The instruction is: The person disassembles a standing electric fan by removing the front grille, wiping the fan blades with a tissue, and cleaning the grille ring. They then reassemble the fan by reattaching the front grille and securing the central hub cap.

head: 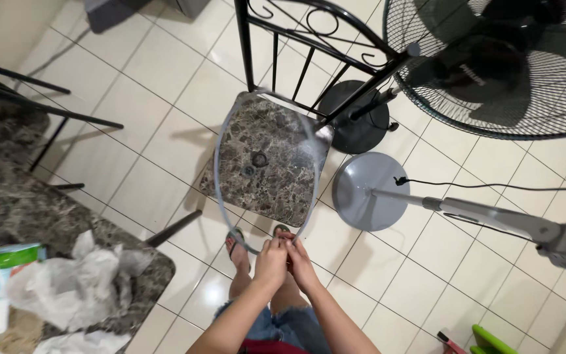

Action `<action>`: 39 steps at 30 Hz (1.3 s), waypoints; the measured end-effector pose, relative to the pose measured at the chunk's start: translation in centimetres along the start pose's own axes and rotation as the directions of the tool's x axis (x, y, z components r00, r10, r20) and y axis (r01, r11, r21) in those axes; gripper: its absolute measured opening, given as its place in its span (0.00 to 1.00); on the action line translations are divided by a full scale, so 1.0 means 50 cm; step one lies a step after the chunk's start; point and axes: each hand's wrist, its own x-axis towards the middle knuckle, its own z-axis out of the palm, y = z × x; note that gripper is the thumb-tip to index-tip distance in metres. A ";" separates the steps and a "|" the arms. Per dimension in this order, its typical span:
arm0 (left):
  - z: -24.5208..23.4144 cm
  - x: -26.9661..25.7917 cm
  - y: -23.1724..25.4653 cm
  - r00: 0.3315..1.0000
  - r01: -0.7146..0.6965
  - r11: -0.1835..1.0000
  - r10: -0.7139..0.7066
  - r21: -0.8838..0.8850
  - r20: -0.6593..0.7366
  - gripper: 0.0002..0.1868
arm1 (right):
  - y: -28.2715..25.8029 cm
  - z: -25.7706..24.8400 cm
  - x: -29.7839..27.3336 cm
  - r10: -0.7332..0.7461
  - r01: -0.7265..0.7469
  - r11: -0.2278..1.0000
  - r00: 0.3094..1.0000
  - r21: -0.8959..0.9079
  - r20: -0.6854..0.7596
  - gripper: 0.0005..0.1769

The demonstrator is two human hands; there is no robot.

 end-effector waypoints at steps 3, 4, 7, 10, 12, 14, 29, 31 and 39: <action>0.123 0.037 -0.011 0.994 -0.101 0.986 0.106 0.131 -0.032 0.15 | 0.058 -0.066 0.079 -0.029 0.042 0.982 0.997 0.182 -0.078 0.21; 0.153 0.051 -0.017 0.987 -0.145 0.971 0.156 0.190 -0.043 0.13 | 0.079 -0.089 0.108 -0.054 0.075 0.963 0.995 0.259 -0.087 0.21; 0.206 0.073 -0.027 0.961 -0.165 0.983 0.142 0.078 0.237 0.15 | 0.140 -0.163 0.170 0.073 -0.003 0.882 0.989 0.470 -0.131 0.19; 0.208 0.099 -0.052 0.968 -0.118 0.993 0.116 -0.002 0.220 0.20 | 0.194 -0.225 0.232 -0.021 0.005 0.840 1.000 0.542 0.023 0.18; 0.190 0.109 -0.074 0.972 -0.004 0.998 0.020 -0.070 0.234 0.24 | 0.214 -0.247 0.262 0.129 -0.098 0.876 0.991 0.471 -0.035 0.17; 0.169 0.113 -0.103 0.946 0.108 0.993 -0.088 -0.049 0.312 0.25 | 0.223 -0.255 0.287 0.216 -0.165 0.886 0.974 0.432 -0.071 0.17; 0.265 0.078 -0.295 0.991 0.113 0.992 -0.116 -0.057 -0.064 0.13 | 0.255 -0.203 0.382 0.231 -0.136 0.879 0.960 0.457 -0.160 0.18; 0.269 0.091 -0.302 0.989 0.124 0.990 -0.128 -0.066 -0.070 0.14 | 0.253 -0.201 0.394 0.235 -0.138 0.881 0.958 0.452 -0.165 0.19; 0.280 0.098 -0.323 0.984 0.176 0.964 -0.180 -0.197 -0.001 0.16 | 0.256 -0.200 0.403 0.255 -0.127 0.859 0.946 0.496 -0.200 0.19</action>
